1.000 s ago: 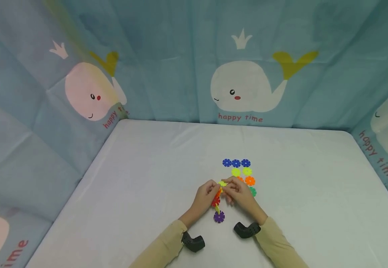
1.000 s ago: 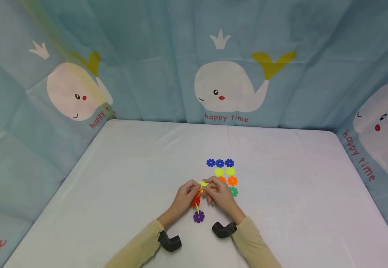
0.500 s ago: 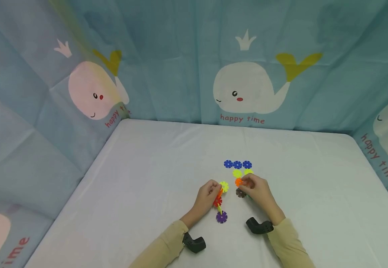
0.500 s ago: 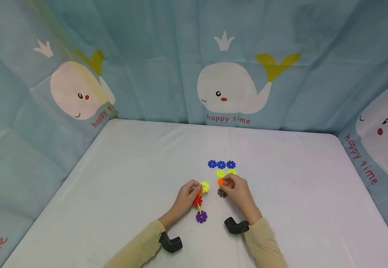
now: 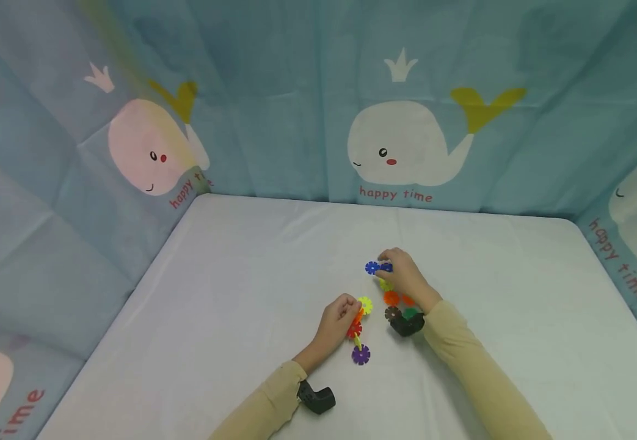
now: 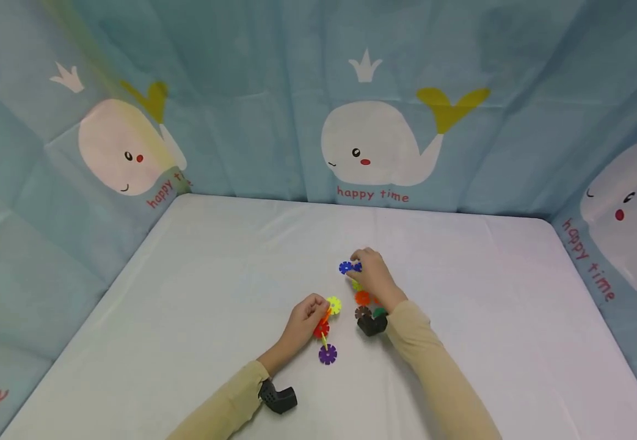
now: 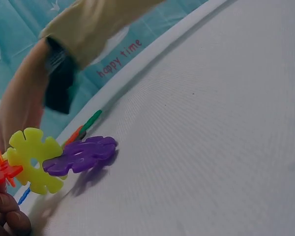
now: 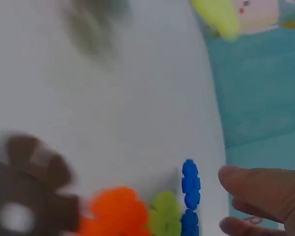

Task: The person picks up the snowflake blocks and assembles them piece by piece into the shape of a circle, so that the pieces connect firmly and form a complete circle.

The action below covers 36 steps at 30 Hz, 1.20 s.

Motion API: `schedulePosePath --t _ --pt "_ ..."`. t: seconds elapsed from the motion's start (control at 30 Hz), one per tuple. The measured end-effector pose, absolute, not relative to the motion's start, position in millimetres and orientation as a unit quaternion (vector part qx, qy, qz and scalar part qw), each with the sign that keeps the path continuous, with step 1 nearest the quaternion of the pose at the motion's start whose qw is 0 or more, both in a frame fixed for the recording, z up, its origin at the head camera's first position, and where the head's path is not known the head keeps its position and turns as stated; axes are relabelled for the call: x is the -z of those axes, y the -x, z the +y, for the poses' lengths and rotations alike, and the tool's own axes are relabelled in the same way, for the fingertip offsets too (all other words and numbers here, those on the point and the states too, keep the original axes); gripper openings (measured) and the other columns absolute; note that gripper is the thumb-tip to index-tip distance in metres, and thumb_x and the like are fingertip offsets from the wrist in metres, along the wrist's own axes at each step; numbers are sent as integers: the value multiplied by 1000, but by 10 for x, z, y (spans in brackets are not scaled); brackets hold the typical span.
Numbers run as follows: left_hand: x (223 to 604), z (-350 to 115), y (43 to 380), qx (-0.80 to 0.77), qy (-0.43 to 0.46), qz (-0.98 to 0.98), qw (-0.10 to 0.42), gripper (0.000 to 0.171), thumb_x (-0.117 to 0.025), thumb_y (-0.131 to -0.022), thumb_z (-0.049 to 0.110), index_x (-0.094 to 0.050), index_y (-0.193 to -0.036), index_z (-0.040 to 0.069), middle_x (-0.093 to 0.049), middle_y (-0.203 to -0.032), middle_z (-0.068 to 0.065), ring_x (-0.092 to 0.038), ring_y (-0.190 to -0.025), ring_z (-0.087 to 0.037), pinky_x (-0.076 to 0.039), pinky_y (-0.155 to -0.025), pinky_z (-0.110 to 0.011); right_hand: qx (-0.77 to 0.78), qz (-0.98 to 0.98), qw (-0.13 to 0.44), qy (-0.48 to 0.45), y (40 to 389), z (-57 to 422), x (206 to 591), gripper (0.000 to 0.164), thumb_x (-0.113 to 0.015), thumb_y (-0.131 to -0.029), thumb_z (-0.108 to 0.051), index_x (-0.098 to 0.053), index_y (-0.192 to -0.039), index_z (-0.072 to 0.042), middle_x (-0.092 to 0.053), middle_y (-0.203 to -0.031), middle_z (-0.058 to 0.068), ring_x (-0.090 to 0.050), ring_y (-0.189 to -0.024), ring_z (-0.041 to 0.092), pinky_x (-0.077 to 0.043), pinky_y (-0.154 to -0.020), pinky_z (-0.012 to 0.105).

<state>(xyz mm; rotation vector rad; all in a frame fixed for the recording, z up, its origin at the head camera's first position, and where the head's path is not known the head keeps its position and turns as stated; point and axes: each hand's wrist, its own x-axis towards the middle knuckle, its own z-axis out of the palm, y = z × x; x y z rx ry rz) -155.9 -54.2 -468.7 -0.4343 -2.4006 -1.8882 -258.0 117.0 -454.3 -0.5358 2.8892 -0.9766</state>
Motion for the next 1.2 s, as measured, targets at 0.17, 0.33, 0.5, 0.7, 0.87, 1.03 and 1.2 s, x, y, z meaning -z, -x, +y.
schedulePosePath --t 0.17,0.33,0.5,0.7,0.87,1.03,1.2 --pt "4691 -548 1568 613 139 -778 20 15 -49 -92 6 -52 -83 -4 -40 -59 2 -36 -53 -5 -31 -49 -18 309 926 95 192 2921 1085 4588 35 -71 -77 -10 -57 -105 6 -53 -95 15 -50 -89 27 -42 -80 38" --pt "4709 -562 1595 652 97 -752 13 16 -47 -93 7 -51 -84 -6 -38 -57 2 -33 -50 -5 -28 -45 -18 368 902 76 213 2922 1040 4664 18 -69 -78 -9 -64 -93 -1 -56 -86 6 -50 -78 20 -43 -72 33" --pt "4741 -536 1581 692 55 -720 -18 18 -45 -94 9 -51 -87 -7 -38 -57 3 -33 -48 -4 -29 -43 -17 450 865 31 222 2546 1169 4696 8 -66 -81 -8 -66 -88 -3 -61 -85 3 -54 -77 17 -45 -70 32" --pt "4723 -558 1596 680 74 -729 6 17 -45 -94 6 -50 -85 -8 -39 -58 1 -34 -48 -4 -28 -44 -17 529 814 -25 238 2131 1198 4802 11 -63 -80 4 -61 -89 -2 -58 -82 6 -51 -72 15 -44 -66 25" --pt "4696 -596 1577 680 60 -731 -4 16 -44 -94 5 -49 -86 -8 -38 -58 -1 -33 -49 -4 -28 -45 -17 626 747 -40 220 1915 1100 4812 8 -59 -79 11 -57 -86 6 -56 -82 18 -54 -73 15 -45 -64 22" --pt "4695 -591 1585 672 65 -738 1 16 -45 -93 4 -50 -84 -8 -39 -58 -1 -34 -48 -4 -28 -44 -16 635 732 -48 241 1880 1090 4801 9 -58 -79 13 -59 -86 7 -56 -83 16 -54 -71 18 -45 -61 23" --pt "4686 -540 1614 659 89 -746 -10 17 -45 -94 4 -50 -84 -9 -39 -57 -1 -34 -47 -4 -28 -44 -17 642 720 -16 261 1910 1196 4794 8 -58 -81 11 -61 -87 8 -58 -83 18 -52 -64 30 -45 -55 29"
